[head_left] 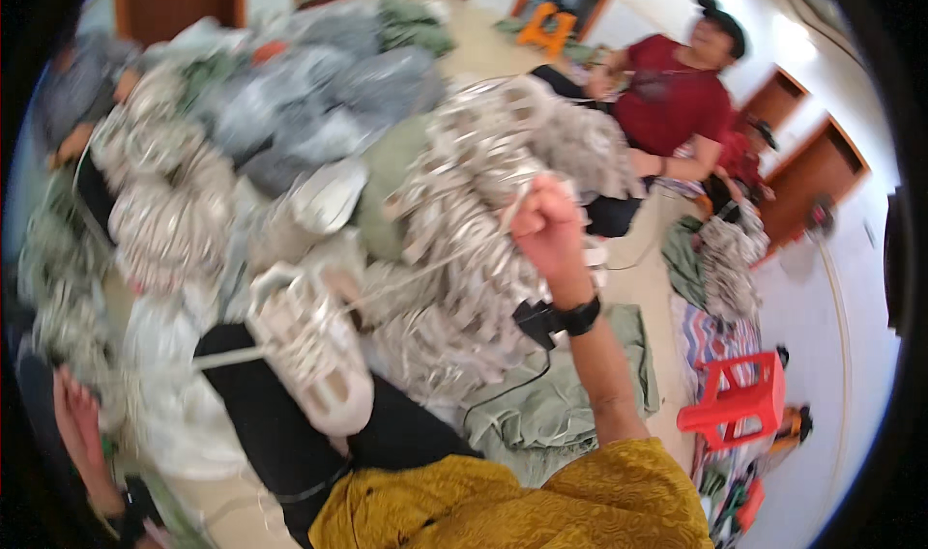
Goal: The recorder is lacing a white sneaker while sitting on the floor surrounded by shoe components.
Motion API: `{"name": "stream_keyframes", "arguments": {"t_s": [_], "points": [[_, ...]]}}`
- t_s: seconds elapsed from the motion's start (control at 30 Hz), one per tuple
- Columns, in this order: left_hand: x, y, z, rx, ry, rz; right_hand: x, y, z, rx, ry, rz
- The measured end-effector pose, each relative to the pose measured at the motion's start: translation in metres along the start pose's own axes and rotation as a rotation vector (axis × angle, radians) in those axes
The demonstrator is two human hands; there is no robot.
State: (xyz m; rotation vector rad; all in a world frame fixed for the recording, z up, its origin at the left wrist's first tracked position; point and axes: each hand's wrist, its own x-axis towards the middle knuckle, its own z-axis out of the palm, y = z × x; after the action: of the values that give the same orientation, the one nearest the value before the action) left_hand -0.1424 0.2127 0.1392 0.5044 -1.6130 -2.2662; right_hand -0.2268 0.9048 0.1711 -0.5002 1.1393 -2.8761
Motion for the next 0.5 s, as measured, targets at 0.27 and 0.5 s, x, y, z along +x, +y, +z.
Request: {"name": "stream_keyframes", "arguments": {"t_s": [0.27,0.5], "points": [[0.038,-0.018,-0.041,0.133,-0.098,-0.127,-0.035,-0.057,-0.056,-0.118,0.346,-0.203],[-0.008,-0.005,0.038,0.163,0.244,-0.1,-0.039,-0.094,-0.12,-0.16,0.544,-0.33]]}}
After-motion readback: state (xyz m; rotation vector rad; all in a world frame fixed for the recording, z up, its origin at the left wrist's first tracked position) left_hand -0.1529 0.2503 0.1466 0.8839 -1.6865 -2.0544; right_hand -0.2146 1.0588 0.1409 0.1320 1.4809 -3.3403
